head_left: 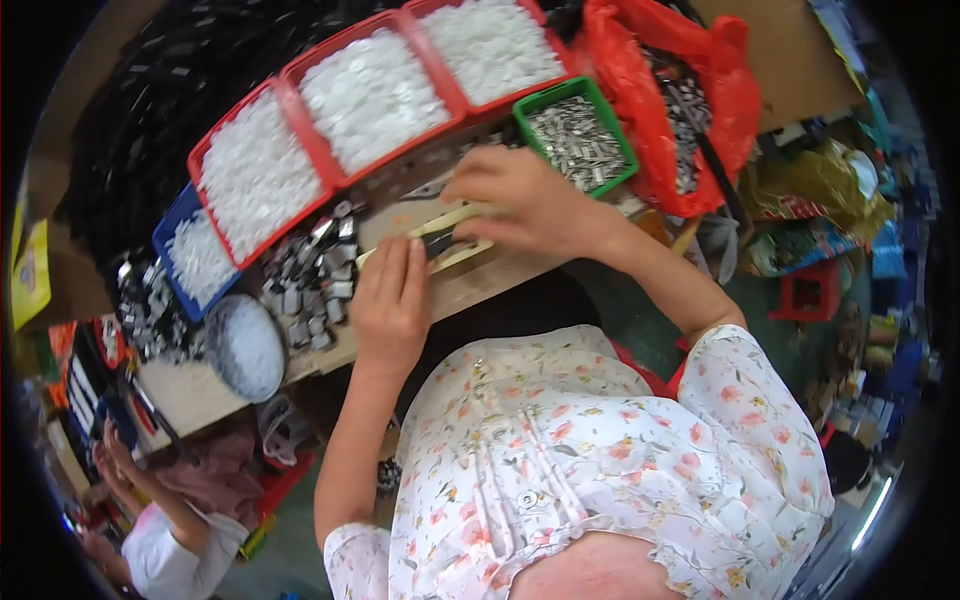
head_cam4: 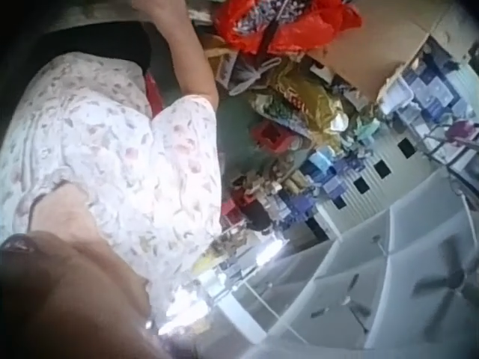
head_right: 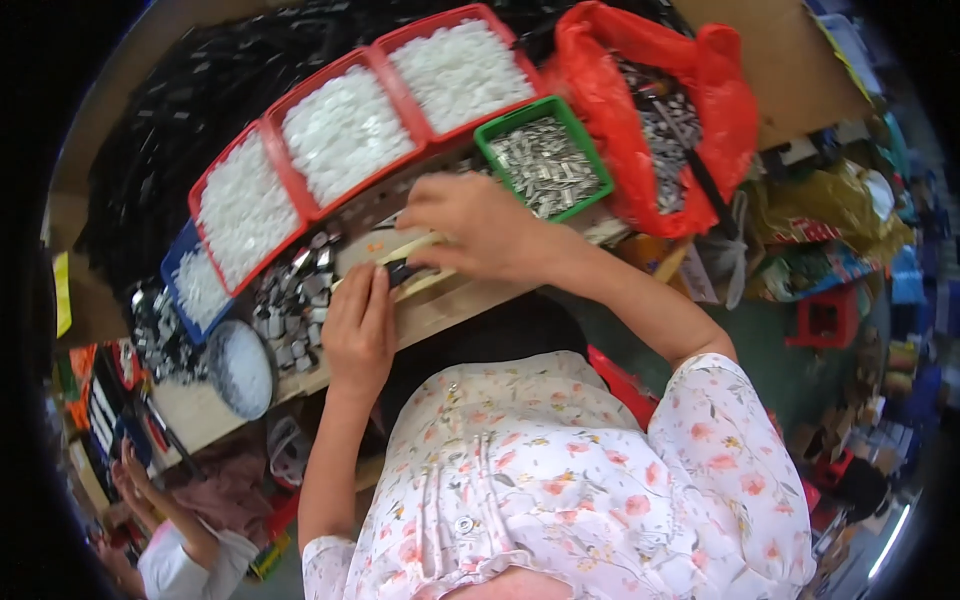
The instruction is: Assemble small plastic and metal components onto a black belt strap using pliers, a hammer, and a custom jig.
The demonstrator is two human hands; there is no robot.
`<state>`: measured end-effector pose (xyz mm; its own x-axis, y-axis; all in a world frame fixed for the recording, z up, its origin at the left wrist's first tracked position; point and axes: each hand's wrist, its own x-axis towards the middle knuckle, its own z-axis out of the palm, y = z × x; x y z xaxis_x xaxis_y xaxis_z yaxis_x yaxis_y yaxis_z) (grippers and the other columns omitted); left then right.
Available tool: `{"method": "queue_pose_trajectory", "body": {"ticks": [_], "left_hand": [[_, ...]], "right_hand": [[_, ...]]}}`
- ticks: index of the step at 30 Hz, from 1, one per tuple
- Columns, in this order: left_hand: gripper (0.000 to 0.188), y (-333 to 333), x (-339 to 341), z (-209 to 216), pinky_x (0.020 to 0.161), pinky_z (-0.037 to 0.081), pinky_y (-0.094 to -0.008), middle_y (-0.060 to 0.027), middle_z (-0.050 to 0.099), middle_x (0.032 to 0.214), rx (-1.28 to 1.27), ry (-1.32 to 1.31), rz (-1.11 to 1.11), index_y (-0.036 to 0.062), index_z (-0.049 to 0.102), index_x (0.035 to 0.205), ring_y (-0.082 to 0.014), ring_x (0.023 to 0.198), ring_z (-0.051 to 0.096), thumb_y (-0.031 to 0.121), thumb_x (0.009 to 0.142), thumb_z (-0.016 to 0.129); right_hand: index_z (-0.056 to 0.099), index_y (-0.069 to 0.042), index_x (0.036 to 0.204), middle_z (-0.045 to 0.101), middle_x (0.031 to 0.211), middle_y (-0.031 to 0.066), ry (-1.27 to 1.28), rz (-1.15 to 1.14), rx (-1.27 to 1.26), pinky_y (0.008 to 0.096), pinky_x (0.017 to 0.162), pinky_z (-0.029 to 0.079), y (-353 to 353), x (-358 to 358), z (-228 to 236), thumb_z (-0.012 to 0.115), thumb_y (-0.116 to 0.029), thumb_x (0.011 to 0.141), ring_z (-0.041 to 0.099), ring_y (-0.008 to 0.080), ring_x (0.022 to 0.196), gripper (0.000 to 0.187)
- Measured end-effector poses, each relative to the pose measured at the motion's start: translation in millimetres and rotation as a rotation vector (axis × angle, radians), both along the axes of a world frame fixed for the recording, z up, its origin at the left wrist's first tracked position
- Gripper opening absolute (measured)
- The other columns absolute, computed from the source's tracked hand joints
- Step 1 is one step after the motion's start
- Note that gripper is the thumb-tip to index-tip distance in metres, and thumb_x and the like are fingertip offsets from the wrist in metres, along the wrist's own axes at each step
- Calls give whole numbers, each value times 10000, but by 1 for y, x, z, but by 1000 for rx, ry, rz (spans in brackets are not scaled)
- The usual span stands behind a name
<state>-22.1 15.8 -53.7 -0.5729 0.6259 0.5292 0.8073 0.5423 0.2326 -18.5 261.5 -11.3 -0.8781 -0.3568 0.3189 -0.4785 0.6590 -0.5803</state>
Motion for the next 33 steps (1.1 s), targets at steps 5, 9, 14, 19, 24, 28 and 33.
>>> {"method": "queue_pose_trajectory", "body": {"ticks": [5,9,14,19,24,28,33], "left_hand": [[277,0,-6,0,870,555,-418,-204,677,1112,-4,29,-29,-61,668,1094,-361,1024,672,21,837,727],[263,4,-6,1,870,558,-417,-205,686,1094,-21,78,-24,-60,675,1077,-355,1020,679,39,837,717],[273,5,-8,-5,885,552,-400,-194,686,1087,-28,108,-34,-54,678,1070,-338,1025,674,66,826,701],[259,3,-7,-8,892,546,-400,-185,685,1084,-26,87,-17,-52,680,1058,-332,1035,667,60,825,700],[271,0,-7,-8,878,553,-405,-187,686,1090,-37,117,-25,-53,675,1065,-333,1031,670,58,820,706],[270,-2,-9,-7,871,556,-404,-189,686,1092,-37,125,-35,-55,674,1063,-333,1034,671,62,821,706],[263,1,-9,-9,869,555,-398,-188,687,1093,-40,125,-47,-57,675,1063,-332,1028,674,67,831,690]], "right_hand": [[672,4,997,648,926,139,238,-668,195,334,767,511,120,22,27,671,-91,887,659,264,848,146],[626,-16,1077,632,930,162,137,-896,527,419,793,503,229,63,-10,665,-167,907,638,365,890,230],[599,-32,1118,650,1036,206,-121,-923,678,470,847,480,267,72,-29,634,-189,916,619,408,988,258],[592,-13,1054,647,985,242,83,-906,581,505,806,471,234,80,-6,577,-172,945,615,438,956,194],[588,-6,1149,648,920,238,-129,-863,112,439,687,484,117,88,55,534,-173,1003,647,401,797,228],[561,9,1221,627,877,166,-37,-450,-12,356,672,480,36,88,46,545,-108,995,640,273,746,255],[552,-15,1237,632,927,246,-321,-217,97,438,695,504,-6,74,18,575,-78,960,650,411,815,285]]}}
